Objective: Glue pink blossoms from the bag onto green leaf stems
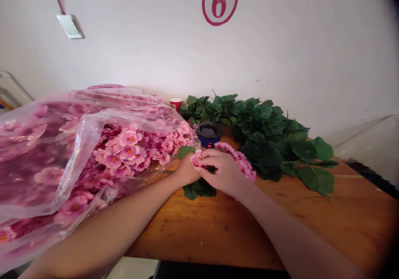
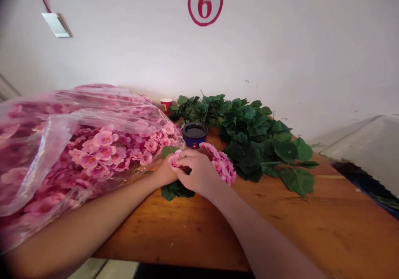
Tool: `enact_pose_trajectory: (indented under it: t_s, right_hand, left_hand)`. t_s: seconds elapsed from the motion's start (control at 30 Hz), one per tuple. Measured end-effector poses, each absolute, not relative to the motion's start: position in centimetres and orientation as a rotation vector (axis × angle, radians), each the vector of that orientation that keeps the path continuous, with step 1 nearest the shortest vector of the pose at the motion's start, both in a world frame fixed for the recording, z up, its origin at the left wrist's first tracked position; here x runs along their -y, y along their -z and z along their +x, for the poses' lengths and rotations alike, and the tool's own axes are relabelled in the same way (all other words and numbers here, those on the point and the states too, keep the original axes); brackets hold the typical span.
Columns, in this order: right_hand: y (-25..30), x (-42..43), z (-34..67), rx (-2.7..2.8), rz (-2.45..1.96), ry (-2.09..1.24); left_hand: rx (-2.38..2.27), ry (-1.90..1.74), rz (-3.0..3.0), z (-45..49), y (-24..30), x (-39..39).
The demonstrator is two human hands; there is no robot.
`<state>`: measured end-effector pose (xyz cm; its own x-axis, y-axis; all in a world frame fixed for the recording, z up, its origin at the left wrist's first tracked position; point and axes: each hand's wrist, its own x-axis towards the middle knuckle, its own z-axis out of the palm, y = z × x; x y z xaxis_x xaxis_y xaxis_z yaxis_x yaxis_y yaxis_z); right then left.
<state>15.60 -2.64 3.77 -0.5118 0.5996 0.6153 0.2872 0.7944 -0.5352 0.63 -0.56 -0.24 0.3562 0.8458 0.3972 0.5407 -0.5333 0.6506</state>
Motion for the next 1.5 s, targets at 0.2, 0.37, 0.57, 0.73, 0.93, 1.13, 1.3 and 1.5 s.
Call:
enact_pose_trajectory:
  t_s: [0.2,0.37,0.57,0.73,0.93,1.13,1.3,1.5]
  right_hand:
    - [-2.8,1.6,15.4,2.076,-0.669,-0.492]
    - [-2.9,1.2,15.3,2.005,-0.754,-0.51]
    - [-2.9,1.4,15.3,1.93,-0.923,-0.494]
    - [-2.5,1.3,15.8,2.039,-0.82,-0.418]
    - [-1.9,1.2,15.7,2.039,-0.675,-0.402]
    - [-1.5,1.1,15.2,1.969,-0.665,-0.425]
    - [-2.9,1.4,15.7,1.898,-0.689,-0.533]
    - [-4.2,0.2,18.3,1.498,-0.914,-0.861]
  left_hand:
    - [-1.248,-1.04,2.143,0.7,0.8,0.6]
    - [-1.302,-1.091,2.075,1.1,0.8,1.1]
    - [-1.298,-1.108,2.078,1.4,0.2,1.7]
    - [-1.244,-1.081,2.124,1.1,0.2,1.8]
    - [-1.302,-1.052,2.112,1.0,1.1,1.2]
    - [-1.275,-1.037,1.941,1.2,0.9,0.9]
    - [-1.175,-1.022,1.984,1.2,-0.6,1.5]
    - [-1.154,-0.981,1.845,1.0,-0.8,1.7]
